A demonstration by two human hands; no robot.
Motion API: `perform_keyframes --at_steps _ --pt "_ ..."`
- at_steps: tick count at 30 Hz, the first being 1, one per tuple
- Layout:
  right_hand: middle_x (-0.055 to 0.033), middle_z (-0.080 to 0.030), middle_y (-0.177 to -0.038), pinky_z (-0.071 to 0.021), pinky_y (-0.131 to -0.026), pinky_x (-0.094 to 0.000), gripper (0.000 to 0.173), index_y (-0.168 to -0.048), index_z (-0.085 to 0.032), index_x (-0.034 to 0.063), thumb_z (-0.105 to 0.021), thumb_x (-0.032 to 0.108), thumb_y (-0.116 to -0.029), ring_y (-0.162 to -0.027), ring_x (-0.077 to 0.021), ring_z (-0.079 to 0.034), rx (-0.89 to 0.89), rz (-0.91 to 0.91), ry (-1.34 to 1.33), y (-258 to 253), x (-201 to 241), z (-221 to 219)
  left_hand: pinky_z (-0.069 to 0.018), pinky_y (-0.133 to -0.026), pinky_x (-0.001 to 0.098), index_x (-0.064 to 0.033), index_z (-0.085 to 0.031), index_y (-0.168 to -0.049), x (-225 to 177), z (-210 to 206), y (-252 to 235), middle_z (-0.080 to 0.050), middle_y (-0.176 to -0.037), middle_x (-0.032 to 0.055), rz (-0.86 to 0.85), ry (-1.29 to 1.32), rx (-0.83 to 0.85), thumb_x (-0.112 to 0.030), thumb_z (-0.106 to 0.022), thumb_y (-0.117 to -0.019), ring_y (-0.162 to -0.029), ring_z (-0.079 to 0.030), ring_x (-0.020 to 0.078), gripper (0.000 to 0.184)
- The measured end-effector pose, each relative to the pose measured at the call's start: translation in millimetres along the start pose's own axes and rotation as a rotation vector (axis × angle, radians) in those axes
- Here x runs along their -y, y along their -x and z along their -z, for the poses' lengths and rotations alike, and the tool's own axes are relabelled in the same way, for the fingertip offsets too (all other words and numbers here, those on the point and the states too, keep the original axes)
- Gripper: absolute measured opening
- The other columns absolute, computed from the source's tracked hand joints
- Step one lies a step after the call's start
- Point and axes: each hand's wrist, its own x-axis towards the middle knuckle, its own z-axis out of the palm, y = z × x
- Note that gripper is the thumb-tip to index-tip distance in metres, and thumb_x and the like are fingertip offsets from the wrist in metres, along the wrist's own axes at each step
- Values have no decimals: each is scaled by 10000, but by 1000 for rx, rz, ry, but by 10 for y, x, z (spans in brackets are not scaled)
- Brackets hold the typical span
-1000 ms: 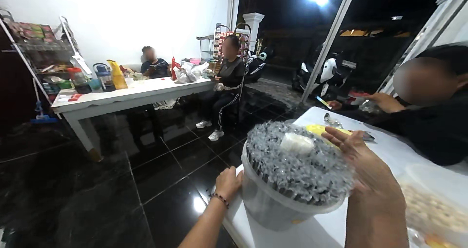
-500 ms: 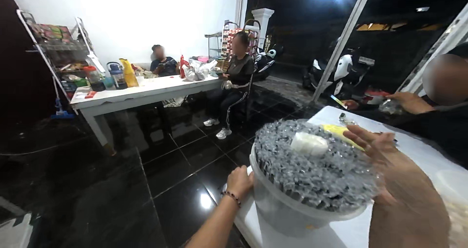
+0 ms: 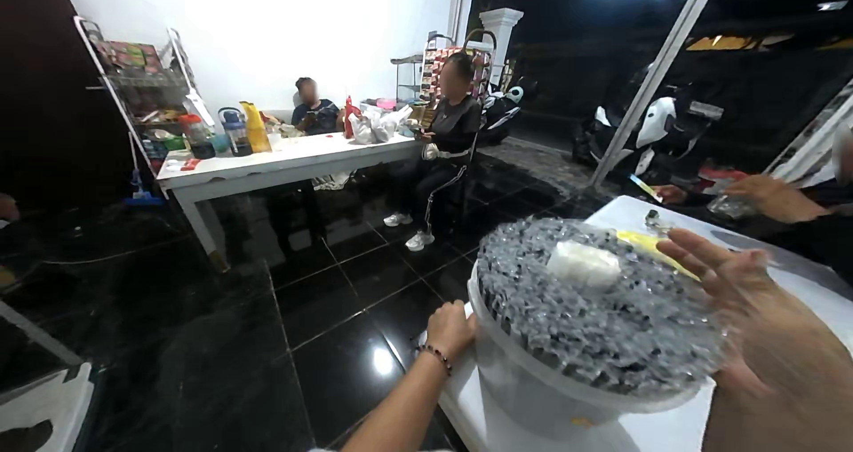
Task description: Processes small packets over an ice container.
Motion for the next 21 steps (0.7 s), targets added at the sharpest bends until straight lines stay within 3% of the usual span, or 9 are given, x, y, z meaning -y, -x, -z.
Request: perform_keyframes --at_steps 21 --pt "5 -606 -1291 -503 -953 -191 515 -1410 -482 12 -212 354 -1136 -1135 -7 -608 -36 -58 -11 -50 -29 25 -438 -1083 563 42 -574 -1352 18 -45 -67 -596 -1362 261 7 -31 -5 -375 -451 -1088 -1302 -567 388 508"
